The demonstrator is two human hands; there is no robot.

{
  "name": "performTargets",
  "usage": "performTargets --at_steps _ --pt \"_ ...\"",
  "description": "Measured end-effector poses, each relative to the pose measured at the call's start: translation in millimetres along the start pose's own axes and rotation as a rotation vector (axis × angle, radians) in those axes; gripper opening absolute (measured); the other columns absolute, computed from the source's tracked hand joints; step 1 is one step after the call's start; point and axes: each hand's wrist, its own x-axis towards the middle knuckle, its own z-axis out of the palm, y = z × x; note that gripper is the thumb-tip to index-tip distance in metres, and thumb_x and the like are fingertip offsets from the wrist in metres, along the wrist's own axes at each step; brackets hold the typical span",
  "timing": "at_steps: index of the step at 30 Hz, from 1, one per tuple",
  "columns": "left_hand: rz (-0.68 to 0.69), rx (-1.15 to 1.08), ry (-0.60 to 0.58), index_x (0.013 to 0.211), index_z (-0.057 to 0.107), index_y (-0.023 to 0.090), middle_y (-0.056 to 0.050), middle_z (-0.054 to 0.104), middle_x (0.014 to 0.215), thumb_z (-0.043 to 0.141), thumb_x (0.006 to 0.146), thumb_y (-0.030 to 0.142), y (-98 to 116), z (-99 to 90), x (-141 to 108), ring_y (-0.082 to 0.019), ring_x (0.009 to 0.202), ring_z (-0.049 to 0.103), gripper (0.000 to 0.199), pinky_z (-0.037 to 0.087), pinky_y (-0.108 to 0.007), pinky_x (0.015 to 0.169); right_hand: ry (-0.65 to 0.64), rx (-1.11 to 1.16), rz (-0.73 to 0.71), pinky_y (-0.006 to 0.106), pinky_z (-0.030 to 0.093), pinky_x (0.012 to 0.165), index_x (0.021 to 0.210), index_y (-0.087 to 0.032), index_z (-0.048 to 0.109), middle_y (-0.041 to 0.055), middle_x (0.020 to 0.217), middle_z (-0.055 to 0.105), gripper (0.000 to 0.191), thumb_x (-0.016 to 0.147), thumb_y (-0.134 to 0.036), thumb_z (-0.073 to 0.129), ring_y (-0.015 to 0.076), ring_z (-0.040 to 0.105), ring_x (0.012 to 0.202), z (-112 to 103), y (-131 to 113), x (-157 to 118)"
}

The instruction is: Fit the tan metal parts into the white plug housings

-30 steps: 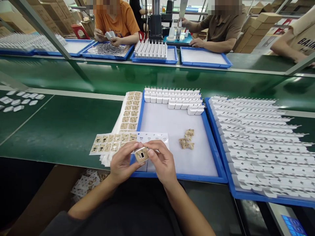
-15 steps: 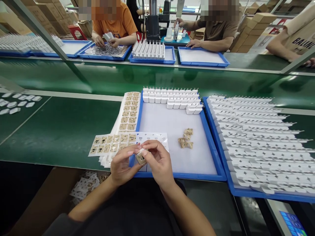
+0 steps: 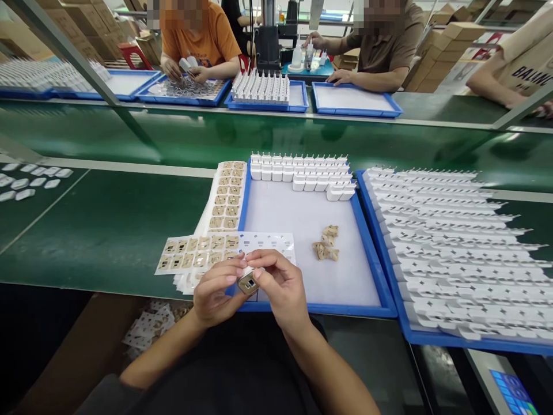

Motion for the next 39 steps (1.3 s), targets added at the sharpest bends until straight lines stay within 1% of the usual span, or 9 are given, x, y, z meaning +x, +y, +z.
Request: performTargets --at_steps 4,7,11,16,21,24,30,33,39 --pt "-0.038 -0.058 0.038 0.128 0.053 0.016 -0.006 0.066 0.110 0.075 0.081 0.003 0.0 -0.6 0.4 -0.021 0.110 0.071 0.054 0.063 -0.043 0.099 0.000 -0.062 -0.036 0.036 0.054 0.101 0.112 -0.030 0.075 0.0024 0.112 0.076 0.026 0.096 -0.016 0.059 0.0199 0.070 0.111 0.7 0.4 -5.2" --pt "-0.053 -0.062 0.049 0.132 0.051 0.020 -0.006 0.066 0.111 0.077 0.081 0.005 0.1 -0.6 2.0 -0.020 0.109 0.071 0.059 0.062 -0.044 0.100 0.017 -0.198 -0.186 0.040 0.055 0.102 0.126 -0.035 0.065 0.0029 0.123 0.074 0.037 0.096 -0.014 0.059 0.0209 0.069 0.117 3.7 -0.2 -10.7" --pt "-0.054 -0.035 0.066 0.132 0.052 0.024 -0.004 0.066 0.109 0.076 0.083 0.010 1.0 1.0 3.7 -0.019 0.106 0.071 0.057 0.064 -0.042 0.097 -0.025 -0.390 -0.306 0.041 0.054 0.105 0.121 -0.031 0.069 0.0053 0.126 0.073 0.034 0.094 -0.010 0.062 0.0219 0.067 0.121 4.4 -0.1 -11.6" --pt "-0.035 -0.024 0.068 0.132 0.052 0.022 -0.005 0.067 0.110 0.075 0.084 0.010 1.8 2.7 3.4 -0.020 0.106 0.072 0.054 0.065 -0.043 0.095 0.041 -0.388 -0.316 0.042 0.058 0.100 0.114 -0.028 0.069 0.0059 0.118 0.076 0.028 0.091 -0.012 0.067 0.0225 0.071 0.113 4.0 5.0 -10.1" --pt "-0.055 -0.049 0.046 0.134 0.050 0.021 -0.008 0.067 0.111 0.077 0.082 0.007 0.1 0.2 3.5 -0.021 0.108 0.071 0.060 0.063 -0.044 0.097 0.024 -0.463 -0.416 0.042 0.060 0.095 0.133 -0.030 0.059 0.0078 0.126 0.072 0.047 0.091 -0.009 0.065 0.0241 0.069 0.117 2.9 8.2 -10.0" --pt "-0.030 -0.054 0.018 0.136 0.050 0.018 -0.009 0.066 0.113 0.076 0.082 0.005 0.2 -0.9 5.0 -0.021 0.111 0.070 0.061 0.062 -0.042 0.100 -0.026 -0.534 -0.490 0.045 0.059 0.097 0.127 -0.028 0.064 0.0082 0.123 0.073 0.044 0.090 -0.006 0.064 0.0244 0.070 0.115 0.4 6.1 -6.7" --pt "-0.042 -0.056 0.068 0.134 0.052 0.021 -0.007 0.067 0.111 0.075 0.084 0.008 5.3 4.6 6.9 -0.019 0.108 0.071 0.057 0.063 -0.041 0.098 0.063 -0.398 -0.404 0.045 0.062 0.092 0.107 -0.026 0.067 0.0080 0.112 0.077 0.025 0.087 -0.013 0.073 0.0250 0.075 0.107 2.4 7.5 -6.5" --pt "-0.053 -0.053 0.106 0.134 0.052 0.021 -0.007 0.067 0.111 0.076 0.082 0.007 5.5 6.1 6.9 -0.020 0.107 0.071 0.058 0.063 -0.042 0.098 0.085 -0.353 -0.376 0.047 0.060 0.097 0.111 -0.026 0.067 0.0081 0.118 0.077 0.023 0.090 -0.019 0.072 0.0258 0.073 0.112 4.9 8.7 -8.7" --pt "0.007 -0.031 0.042 0.130 0.054 0.016 -0.008 0.069 0.110 0.076 0.080 0.003 1.4 1.5 6.9 -0.022 0.108 0.072 0.057 0.063 -0.042 0.098 -0.031 -0.404 -0.177 0.039 0.061 0.095 0.108 -0.026 0.070 0.0056 0.109 0.079 0.015 0.098 -0.020 0.060 0.0219 0.075 0.105 -2.1 -11.6 2.0"
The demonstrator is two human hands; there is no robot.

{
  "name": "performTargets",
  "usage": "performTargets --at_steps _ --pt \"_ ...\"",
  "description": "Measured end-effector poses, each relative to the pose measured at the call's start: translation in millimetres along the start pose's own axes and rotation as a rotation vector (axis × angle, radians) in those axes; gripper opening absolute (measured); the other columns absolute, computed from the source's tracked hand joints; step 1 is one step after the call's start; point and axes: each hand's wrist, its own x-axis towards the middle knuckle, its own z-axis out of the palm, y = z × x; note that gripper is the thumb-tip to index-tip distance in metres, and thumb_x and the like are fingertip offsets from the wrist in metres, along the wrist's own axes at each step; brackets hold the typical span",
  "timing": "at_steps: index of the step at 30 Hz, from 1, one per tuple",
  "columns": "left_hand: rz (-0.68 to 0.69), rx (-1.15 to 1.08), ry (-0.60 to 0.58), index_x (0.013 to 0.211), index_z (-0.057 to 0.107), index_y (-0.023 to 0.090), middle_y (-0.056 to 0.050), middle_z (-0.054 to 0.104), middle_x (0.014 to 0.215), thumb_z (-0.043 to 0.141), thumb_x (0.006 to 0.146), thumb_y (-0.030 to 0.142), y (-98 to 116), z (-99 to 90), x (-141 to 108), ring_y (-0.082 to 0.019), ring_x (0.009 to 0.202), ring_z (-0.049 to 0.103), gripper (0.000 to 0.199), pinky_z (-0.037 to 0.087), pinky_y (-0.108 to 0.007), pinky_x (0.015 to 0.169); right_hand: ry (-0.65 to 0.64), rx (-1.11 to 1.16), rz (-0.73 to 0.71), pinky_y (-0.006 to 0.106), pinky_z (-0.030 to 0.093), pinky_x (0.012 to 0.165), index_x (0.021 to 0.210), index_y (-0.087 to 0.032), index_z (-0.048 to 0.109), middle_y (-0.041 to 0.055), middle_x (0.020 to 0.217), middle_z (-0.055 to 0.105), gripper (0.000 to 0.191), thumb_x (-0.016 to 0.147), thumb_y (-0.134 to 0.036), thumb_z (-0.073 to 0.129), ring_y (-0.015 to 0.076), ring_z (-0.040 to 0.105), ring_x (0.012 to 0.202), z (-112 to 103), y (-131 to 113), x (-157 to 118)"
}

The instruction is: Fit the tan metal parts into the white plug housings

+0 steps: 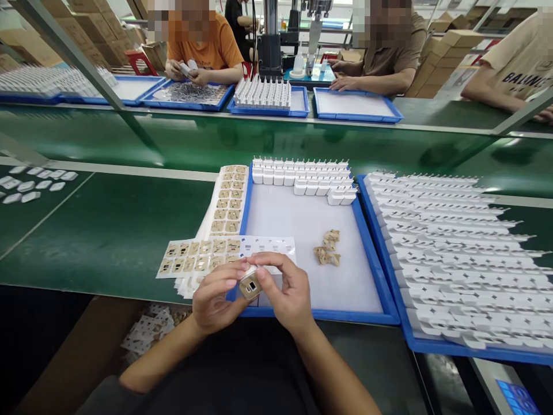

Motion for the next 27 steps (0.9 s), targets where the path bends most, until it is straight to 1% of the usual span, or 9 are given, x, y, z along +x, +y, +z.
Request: performTargets --at_steps 2,6,9,11,15,17,21,24,27 --pt "-0.009 -0.001 -0.007 0.130 0.054 0.018 -0.008 0.070 0.110 0.076 0.081 0.005 0.1 -1.2 0.1 -0.022 0.107 0.072 0.055 0.064 -0.042 0.096 -0.037 -0.124 -0.097 0.040 0.060 0.094 0.103 -0.026 0.069 0.0043 0.105 0.079 0.015 0.095 -0.014 0.062 0.0220 0.074 0.104 -6.6 -4.8 5.9" --pt "-0.078 -0.019 0.006 0.132 0.053 0.020 -0.009 0.071 0.110 0.075 0.083 0.009 2.3 -0.3 -1.7 -0.021 0.105 0.073 0.055 0.063 -0.044 0.096 -0.059 -0.432 -0.410 0.045 0.059 0.096 0.108 -0.024 0.064 0.0083 0.110 0.077 0.028 0.089 -0.004 0.062 0.0249 0.071 0.109 -15.4 -4.4 8.7" --pt "-0.125 -0.060 -0.013 0.133 0.052 0.020 -0.009 0.071 0.111 0.075 0.084 0.010 3.8 2.4 -4.8 -0.022 0.107 0.072 0.055 0.062 -0.045 0.098 -0.077 -0.502 -0.509 0.049 0.059 0.095 0.110 -0.024 0.061 0.0111 0.114 0.073 0.030 0.088 -0.003 0.060 0.0270 0.069 0.112 -19.4 2.9 2.7" --pt "-0.133 -0.092 -0.024 0.134 0.051 0.020 -0.010 0.070 0.112 0.075 0.085 0.011 4.3 4.3 -5.8 -0.021 0.109 0.072 0.055 0.062 -0.045 0.100 -0.073 -0.464 -0.478 0.049 0.059 0.093 0.110 -0.025 0.061 0.0107 0.114 0.072 0.028 0.089 -0.006 0.059 0.0272 0.068 0.112 -20.8 7.6 -2.9" --pt "-0.080 -0.094 -0.010 0.134 0.051 0.019 -0.009 0.070 0.111 0.073 0.086 0.009 4.3 6.2 -2.9 -0.021 0.112 0.071 0.054 0.061 -0.043 0.101 -0.036 -0.219 -0.284 0.048 0.059 0.093 0.115 -0.027 0.059 0.0073 0.109 0.072 0.029 0.094 -0.008 0.055 0.0249 0.070 0.108 -20.9 8.6 -9.7" --pt "-0.055 -0.073 -0.014 0.134 0.051 0.020 -0.009 0.071 0.110 0.072 0.087 0.009 4.2 5.4 -0.2 -0.021 0.112 0.071 0.053 0.061 -0.043 0.101 -0.035 -0.171 -0.216 0.047 0.059 0.094 0.116 -0.027 0.062 0.0072 0.108 0.073 0.029 0.094 -0.009 0.057 0.0251 0.071 0.107 -21.6 3.8 -8.7" --pt "-0.006 -0.019 -0.078 0.130 0.052 0.020 -0.007 0.072 0.108 0.071 0.088 0.008 4.1 0.8 3.5 -0.021 0.111 0.072 0.048 0.063 -0.044 0.098 -0.109 -0.203 -0.112 0.043 0.061 0.090 0.106 -0.024 0.071 0.0085 0.104 0.076 0.019 0.093 -0.014 0.064 0.0257 0.072 0.102 -26.3 -10.2 -0.6" --pt "0.060 0.015 -0.123 0.123 0.055 0.015 -0.009 0.073 0.107 0.070 0.087 0.005 4.7 -2.9 5.0 -0.021 0.111 0.072 0.041 0.063 -0.044 0.098 -0.145 -0.092 0.013 0.037 0.063 0.084 0.098 -0.024 0.074 0.0079 0.099 0.076 0.011 0.092 -0.019 0.067 0.0236 0.073 0.098 -29.4 -15.3 5.1" --pt "0.091 0.023 -0.140 0.117 0.056 0.014 -0.009 0.074 0.107 0.070 0.087 0.005 5.7 -4.8 5.6 -0.021 0.109 0.073 0.035 0.063 -0.044 0.098 -0.145 0.045 0.094 0.034 0.063 0.083 0.092 -0.024 0.077 0.0070 0.097 0.076 0.008 0.091 -0.022 0.069 0.0215 0.073 0.095 -30.0 -13.2 7.2"
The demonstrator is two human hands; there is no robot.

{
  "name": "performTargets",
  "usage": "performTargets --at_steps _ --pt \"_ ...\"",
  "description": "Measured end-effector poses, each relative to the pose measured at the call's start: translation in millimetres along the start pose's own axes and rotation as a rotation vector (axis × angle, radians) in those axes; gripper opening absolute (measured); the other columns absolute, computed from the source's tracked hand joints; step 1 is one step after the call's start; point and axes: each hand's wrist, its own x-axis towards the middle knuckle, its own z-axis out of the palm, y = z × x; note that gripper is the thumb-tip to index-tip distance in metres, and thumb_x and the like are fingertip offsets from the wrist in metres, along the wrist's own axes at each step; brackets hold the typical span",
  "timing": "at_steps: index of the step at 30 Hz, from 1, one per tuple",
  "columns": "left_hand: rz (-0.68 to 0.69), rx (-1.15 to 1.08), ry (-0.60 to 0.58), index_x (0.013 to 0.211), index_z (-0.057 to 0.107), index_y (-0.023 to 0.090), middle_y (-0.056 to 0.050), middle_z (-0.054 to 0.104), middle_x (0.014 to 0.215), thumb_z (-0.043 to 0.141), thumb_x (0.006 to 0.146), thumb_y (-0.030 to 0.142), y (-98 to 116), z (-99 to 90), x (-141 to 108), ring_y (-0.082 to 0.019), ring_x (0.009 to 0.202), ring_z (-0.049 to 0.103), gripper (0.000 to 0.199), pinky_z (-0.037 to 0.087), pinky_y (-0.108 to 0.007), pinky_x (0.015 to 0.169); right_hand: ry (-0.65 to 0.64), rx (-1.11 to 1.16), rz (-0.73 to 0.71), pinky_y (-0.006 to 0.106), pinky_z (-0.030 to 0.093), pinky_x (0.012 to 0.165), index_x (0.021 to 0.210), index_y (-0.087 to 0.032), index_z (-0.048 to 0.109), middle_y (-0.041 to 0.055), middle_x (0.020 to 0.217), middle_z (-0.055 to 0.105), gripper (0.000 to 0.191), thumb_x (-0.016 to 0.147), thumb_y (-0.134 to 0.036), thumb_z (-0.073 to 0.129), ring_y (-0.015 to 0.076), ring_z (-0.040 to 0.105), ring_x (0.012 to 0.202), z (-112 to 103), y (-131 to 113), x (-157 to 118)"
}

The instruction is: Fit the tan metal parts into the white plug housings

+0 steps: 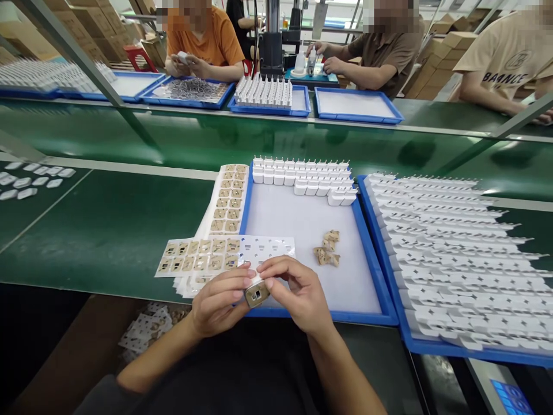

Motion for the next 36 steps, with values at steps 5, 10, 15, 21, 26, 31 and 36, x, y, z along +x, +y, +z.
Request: performTargets --at_steps 5,10,15,21,26,31,36 --pt "-0.011 0.001 0.010 0.115 0.056 0.013 -0.010 0.074 0.106 0.071 0.086 0.005 0.5 0.3 -2.8 -0.022 0.109 0.073 0.033 0.063 -0.044 0.099 0.017 0.102 0.077 0.035 0.061 0.086 0.090 -0.024 0.078 0.0066 0.096 0.076 0.006 0.089 -0.025 0.072 0.0218 0.073 0.096 2.2 5.4 -0.8" --pt "-0.022 0.004 0.030 0.115 0.056 0.014 -0.009 0.073 0.109 0.071 0.086 0.005 1.2 1.4 -4.8 -0.021 0.110 0.073 0.034 0.063 -0.044 0.099 0.014 0.166 0.097 0.033 0.060 0.087 0.090 -0.026 0.078 0.0050 0.097 0.076 0.006 0.089 -0.024 0.073 0.0202 0.072 0.096 3.5 9.4 -2.1" --pt "-0.048 -0.016 0.059 0.115 0.056 0.016 -0.009 0.074 0.109 0.073 0.085 0.004 2.4 3.3 -4.1 -0.021 0.108 0.074 0.036 0.064 -0.045 0.096 0.030 0.180 0.119 0.037 0.060 0.087 0.090 -0.025 0.078 0.0060 0.098 0.076 0.005 0.088 -0.026 0.073 0.0217 0.072 0.097 4.9 12.2 -2.7" --pt "0.032 0.038 -0.012 0.110 0.059 0.015 -0.010 0.075 0.110 0.073 0.083 0.002 -1.3 -0.5 -9.6 -0.024 0.113 0.072 0.033 0.063 -0.048 0.099 0.061 0.171 0.116 0.035 0.061 0.083 0.083 -0.023 0.075 0.0061 0.093 0.075 0.007 0.086 -0.029 0.075 0.0210 0.072 0.091 8.0 8.6 -1.0" --pt "0.024 0.040 -0.016 0.108 0.058 0.016 -0.008 0.075 0.110 0.072 0.085 0.003 -1.1 -1.1 -9.1 -0.022 0.112 0.073 0.029 0.064 -0.046 0.098 0.044 0.228 0.147 0.035 0.060 0.083 0.084 -0.025 0.077 0.0051 0.094 0.077 0.004 0.086 -0.028 0.076 0.0208 0.072 0.092 6.7 14.8 -2.0" --pt "0.013 0.014 0.007 0.110 0.056 0.012 -0.010 0.074 0.107 0.072 0.085 0.003 0.5 -0.3 -5.1 -0.020 0.110 0.073 0.031 0.063 -0.043 0.100 0.010 0.219 0.094 0.036 0.060 0.088 0.093 -0.026 0.078 0.0047 0.098 0.078 0.008 0.090 -0.024 0.072 0.0210 0.073 0.098 3.7 15.0 -3.8" --pt "0.010 0.021 -0.002 0.111 0.057 0.015 -0.009 0.074 0.110 0.073 0.084 0.004 -1.2 -2.3 -2.3 -0.021 0.109 0.073 0.034 0.064 -0.043 0.098 -0.025 -0.093 -0.073 0.037 0.061 0.088 0.103 -0.026 0.071 0.0051 0.101 0.078 0.015 0.092 -0.017 0.068 0.0216 0.074 0.097 -1.6 -0.3 -2.3"
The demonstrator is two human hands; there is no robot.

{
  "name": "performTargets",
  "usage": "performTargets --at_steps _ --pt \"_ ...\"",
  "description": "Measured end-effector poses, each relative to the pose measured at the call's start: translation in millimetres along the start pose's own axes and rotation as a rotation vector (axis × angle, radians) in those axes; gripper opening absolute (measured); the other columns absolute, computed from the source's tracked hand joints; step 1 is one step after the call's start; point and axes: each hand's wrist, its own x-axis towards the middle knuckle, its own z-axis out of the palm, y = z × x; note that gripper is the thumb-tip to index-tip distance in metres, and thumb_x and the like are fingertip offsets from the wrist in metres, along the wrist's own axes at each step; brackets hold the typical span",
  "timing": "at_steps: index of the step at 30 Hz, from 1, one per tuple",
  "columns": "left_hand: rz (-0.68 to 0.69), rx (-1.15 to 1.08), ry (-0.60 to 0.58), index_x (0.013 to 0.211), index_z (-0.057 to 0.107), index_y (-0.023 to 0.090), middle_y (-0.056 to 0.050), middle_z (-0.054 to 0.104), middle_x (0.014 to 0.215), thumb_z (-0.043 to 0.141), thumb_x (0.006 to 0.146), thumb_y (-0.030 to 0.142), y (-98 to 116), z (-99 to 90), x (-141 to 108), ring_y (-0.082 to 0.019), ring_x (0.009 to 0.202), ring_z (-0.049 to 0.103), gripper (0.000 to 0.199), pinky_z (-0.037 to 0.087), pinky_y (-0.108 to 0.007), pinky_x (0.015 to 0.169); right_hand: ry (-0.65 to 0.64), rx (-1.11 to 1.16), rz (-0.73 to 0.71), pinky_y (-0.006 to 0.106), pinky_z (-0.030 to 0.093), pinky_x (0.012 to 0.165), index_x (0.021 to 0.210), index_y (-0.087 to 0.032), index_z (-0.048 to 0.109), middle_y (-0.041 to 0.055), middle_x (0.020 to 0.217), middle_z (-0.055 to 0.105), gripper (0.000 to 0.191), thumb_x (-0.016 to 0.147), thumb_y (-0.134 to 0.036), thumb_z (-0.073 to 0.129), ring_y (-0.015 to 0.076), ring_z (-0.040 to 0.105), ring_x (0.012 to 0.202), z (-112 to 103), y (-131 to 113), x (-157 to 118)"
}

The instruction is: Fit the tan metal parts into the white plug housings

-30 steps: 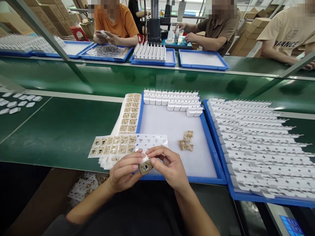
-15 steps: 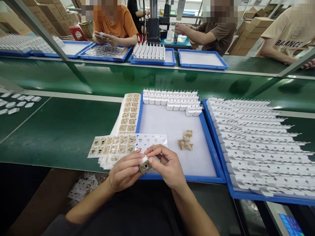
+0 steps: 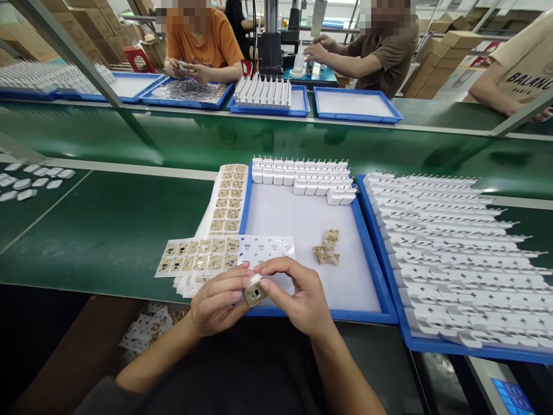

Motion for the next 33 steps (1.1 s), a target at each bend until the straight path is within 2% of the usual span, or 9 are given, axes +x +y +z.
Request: performTargets --at_steps 4,7,11,14,17,21,24,28,33 --pt "-0.064 -0.015 0.022 0.120 0.054 0.018 -0.009 0.073 0.112 0.072 0.086 0.007 0.0 2.7 0.0 -0.021 0.111 0.072 0.039 0.063 -0.041 0.098 -0.006 -0.400 -0.269 0.041 0.060 0.089 0.102 -0.025 0.066 0.0072 0.106 0.077 0.021 0.091 -0.007 0.064 0.0236 0.071 0.101 1.3 -3.0 -0.8" --pt "-0.150 -0.049 0.049 0.126 0.050 0.020 -0.009 0.072 0.111 0.070 0.088 0.013 -1.1 5.4 -3.1 -0.021 0.109 0.072 0.043 0.063 -0.042 0.097 -0.003 -0.517 -0.440 0.043 0.060 0.089 0.103 -0.023 0.064 0.0112 0.115 0.071 0.020 0.091 -0.007 0.061 0.0260 0.069 0.108 5.8 -0.4 -8.8" --pt "-0.339 0.096 0.104 0.119 0.053 0.025 -0.007 0.071 0.106 0.078 0.082 0.016 -12.0 -0.5 -9.4 -0.023 0.104 0.069 0.046 0.061 -0.045 0.092 0.057 -0.409 -0.379 0.040 0.060 0.083 0.092 -0.022 0.062 0.0085 0.102 0.065 0.007 0.094 -0.016 0.060 0.0239 0.068 0.099 -3.0 4.6 -21.9" --pt "-0.485 0.201 0.164 0.119 0.054 0.024 -0.008 0.066 0.110 0.079 0.080 0.018 -29.7 -19.4 -11.1 -0.022 0.102 0.067 0.047 0.061 -0.038 0.083 0.212 -0.369 -0.218 0.034 0.058 0.071 0.094 -0.024 0.062 0.0019 0.082 0.066 0.006 0.096 -0.019 0.059 0.0191 0.067 0.079 -30.6 16.9 -22.0" --pt "-0.627 0.271 0.205 0.128 0.051 0.024 -0.008 0.061 0.115 0.076 0.081 0.023 -54.3 -52.8 -7.6 -0.021 0.105 0.066 0.053 0.063 -0.032 0.081 0.420 -0.727 -0.025 0.035 0.057 0.072 0.097 -0.023 0.068 0.0042 0.086 0.073 0.008 0.093 -0.029 0.067 0.0206 0.069 0.076 -65.7 36.8 -14.4" --pt "-0.847 0.451 0.237 0.135 0.053 0.024 -0.006 0.058 0.115 0.073 0.080 0.025 -96.5 -115.9 -4.0 -0.022 0.110 0.064 0.059 0.064 -0.033 0.086 0.342 -1.096 0.041 0.042 0.059 0.074 0.119 -0.020 0.071 0.0126 0.109 0.073 0.033 0.098 -0.039 0.054 0.0281 0.072 0.088 -90.4 57.7 -6.1" --pt "-0.960 0.641 0.257 0.121 0.065 0.021 -0.008 0.058 0.122 0.072 0.079 0.025 -132.0 -171.7 -10.1 -0.022 0.110 0.065 0.043 0.063 -0.032 0.088 0.350 -1.137 -0.046 0.045 0.059 0.083 0.120 -0.018 0.071 0.0150 0.113 0.070 0.036 0.099 -0.039 0.051 0.0310 0.070 0.102 -87.4 64.2 -2.9" --pt "-1.184 0.829 0.350 0.115 0.063 0.014 -0.007 0.067 0.117 0.076 0.078 0.022 -166.9 -243.4 -25.7 -0.022 0.107 0.067 0.040 0.056 -0.036 0.098 0.156 -1.066 -0.124 0.049 0.056 0.096 0.118 -0.020 0.069 0.0136 0.116 0.070 0.032 0.100 -0.038 0.049 0.0313 0.067 0.111 -74.5 69.3 6.7" --pt "-1.324 0.941 0.396 0.105 0.058 0.010 -0.004 0.068 0.104 0.074 0.079 0.020 -173.0 -294.2 -39.8 -0.031 0.116 0.063 0.032 0.046 -0.048 0.104 -0.105 -1.048 -0.099 0.051 0.056 0.097 0.123 -0.019 0.066 0.0129 0.122 0.072 0.031 0.100 -0.033 0.051 0.0318 0.068 0.113 -48.8 67.4 33.9"
